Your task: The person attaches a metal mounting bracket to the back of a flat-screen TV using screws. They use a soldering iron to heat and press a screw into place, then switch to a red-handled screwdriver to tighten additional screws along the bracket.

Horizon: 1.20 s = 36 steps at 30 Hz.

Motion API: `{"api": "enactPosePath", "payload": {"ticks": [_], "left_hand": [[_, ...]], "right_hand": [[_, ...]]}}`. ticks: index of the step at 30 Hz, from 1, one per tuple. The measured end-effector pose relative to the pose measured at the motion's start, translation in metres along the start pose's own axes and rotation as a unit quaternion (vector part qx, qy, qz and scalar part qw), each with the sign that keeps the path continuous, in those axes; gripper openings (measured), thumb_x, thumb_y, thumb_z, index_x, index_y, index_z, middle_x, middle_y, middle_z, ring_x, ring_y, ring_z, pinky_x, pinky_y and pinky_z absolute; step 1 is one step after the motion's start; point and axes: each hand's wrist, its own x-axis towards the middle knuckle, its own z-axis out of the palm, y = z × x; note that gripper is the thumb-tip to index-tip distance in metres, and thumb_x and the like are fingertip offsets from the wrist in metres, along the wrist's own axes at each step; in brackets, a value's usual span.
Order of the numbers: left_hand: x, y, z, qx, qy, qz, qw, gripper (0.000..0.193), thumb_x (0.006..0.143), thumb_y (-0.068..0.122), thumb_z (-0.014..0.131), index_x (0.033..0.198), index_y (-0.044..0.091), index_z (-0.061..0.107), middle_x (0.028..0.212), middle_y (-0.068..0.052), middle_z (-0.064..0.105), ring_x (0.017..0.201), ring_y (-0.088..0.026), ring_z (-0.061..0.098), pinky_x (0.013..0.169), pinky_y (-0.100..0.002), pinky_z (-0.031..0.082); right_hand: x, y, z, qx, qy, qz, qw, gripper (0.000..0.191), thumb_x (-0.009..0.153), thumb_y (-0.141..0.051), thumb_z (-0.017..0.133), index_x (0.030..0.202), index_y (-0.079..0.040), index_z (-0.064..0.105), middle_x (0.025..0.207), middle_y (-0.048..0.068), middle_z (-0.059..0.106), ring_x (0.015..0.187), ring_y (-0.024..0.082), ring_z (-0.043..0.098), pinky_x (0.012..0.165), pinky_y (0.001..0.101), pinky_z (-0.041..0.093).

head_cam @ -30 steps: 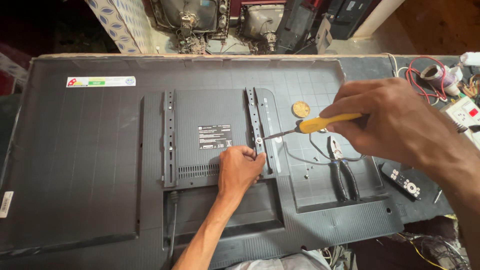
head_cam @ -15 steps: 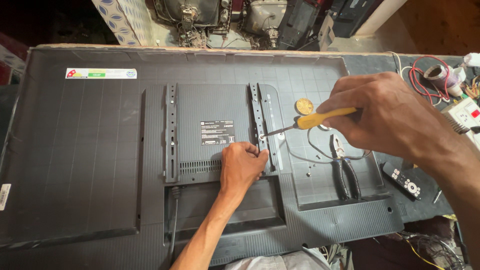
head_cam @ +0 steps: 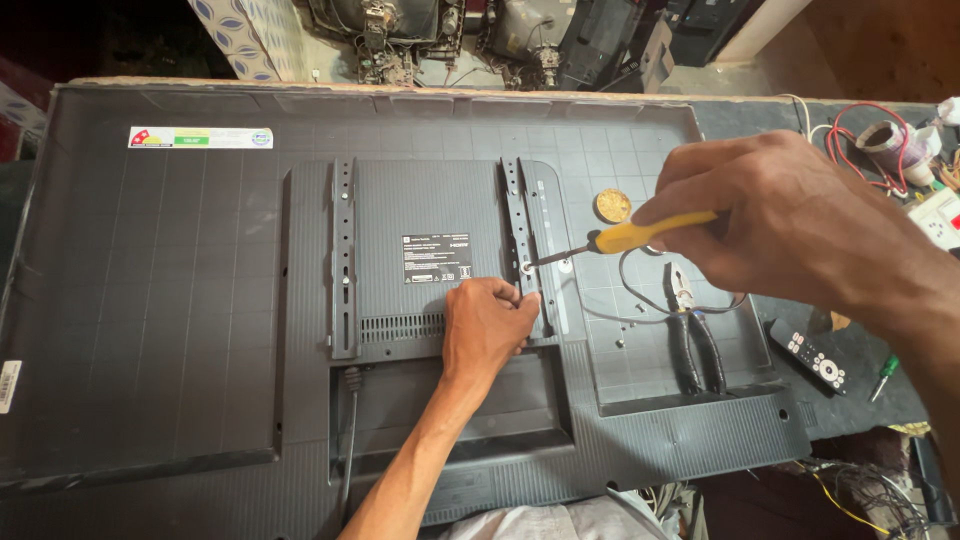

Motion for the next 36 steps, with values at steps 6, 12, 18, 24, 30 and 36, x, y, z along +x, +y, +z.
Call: {"api": "enactPosePath", "payload": {"ticks": [6,12,18,24,30,36], "left_hand": [[-0.001,0.001,0.0,-0.025,-0.005,-0.006,1.0,0.024,0.081,0.016,0.077,0.073,-0.006,0.071,0.053,-0.01,0.069,0.043,-0.013,0.067,0.04,-0.028,0.053],[-0.001,0.002,0.0,-0.024,-0.005,-0.022,0.999,0.023,0.082,0.016,0.077,0.072,-0.004,0.072,0.054,-0.01,0.07,0.043,-0.013,0.066,0.04,-0.028,0.053],[0.001,0.0,0.0,-0.011,-0.009,-0.002,1.0,0.024,0.082,0.016,0.076,0.07,-0.004,0.072,0.053,-0.01,0.07,0.042,-0.012,0.065,0.04,-0.027,0.052],[-0.001,-0.002,0.001,-0.031,-0.008,0.003,0.999,0.026,0.082,0.016,0.075,0.068,-0.006,0.07,0.051,-0.011,0.068,0.04,-0.012,0.063,0.039,-0.027,0.05],[-0.001,-0.001,0.001,-0.039,-0.006,0.007,0.999,0.026,0.082,0.017,0.075,0.07,-0.006,0.071,0.053,-0.009,0.069,0.042,-0.012,0.065,0.039,-0.026,0.052],[-0.001,-0.004,0.0,-0.044,-0.007,0.017,0.999,0.024,0.081,0.018,0.075,0.075,-0.005,0.073,0.054,-0.01,0.07,0.043,-0.012,0.067,0.041,-0.027,0.055]], "right_hand": [[0.01,0.002,-0.004,-0.004,-0.025,-0.058,0.998,0.021,0.076,-0.003,0.073,0.09,-0.014,0.083,0.088,0.0,0.075,0.067,0.022,0.071,0.061,0.0382,0.057],[0.029,0.003,-0.011,-0.05,-0.049,-0.104,0.992,0.027,0.073,-0.003,0.075,0.095,-0.016,0.084,0.093,0.0,0.077,0.069,0.022,0.073,0.065,0.0381,0.058],[0.056,-0.007,-0.015,-0.21,-0.11,-0.138,0.962,0.029,0.08,-0.002,0.068,0.103,-0.013,0.081,0.096,0.007,0.078,0.082,0.024,0.077,0.069,0.0347,0.063],[0.068,-0.024,-0.023,-0.218,-0.173,-0.073,0.958,0.036,0.08,-0.002,0.065,0.109,-0.017,0.08,0.09,0.007,0.078,0.08,0.024,0.077,0.069,0.0363,0.062],[0.075,-0.034,-0.026,-0.311,-0.193,-0.11,0.924,0.007,0.08,-0.011,0.07,0.081,-0.007,0.076,0.07,0.013,0.072,0.067,0.029,0.072,0.06,0.0406,0.059],[0.076,-0.035,-0.021,-0.263,-0.195,-0.154,0.932,0.02,0.088,-0.023,0.072,0.078,-0.005,0.073,0.065,0.011,0.069,0.058,0.026,0.07,0.051,0.0385,0.056]]}}
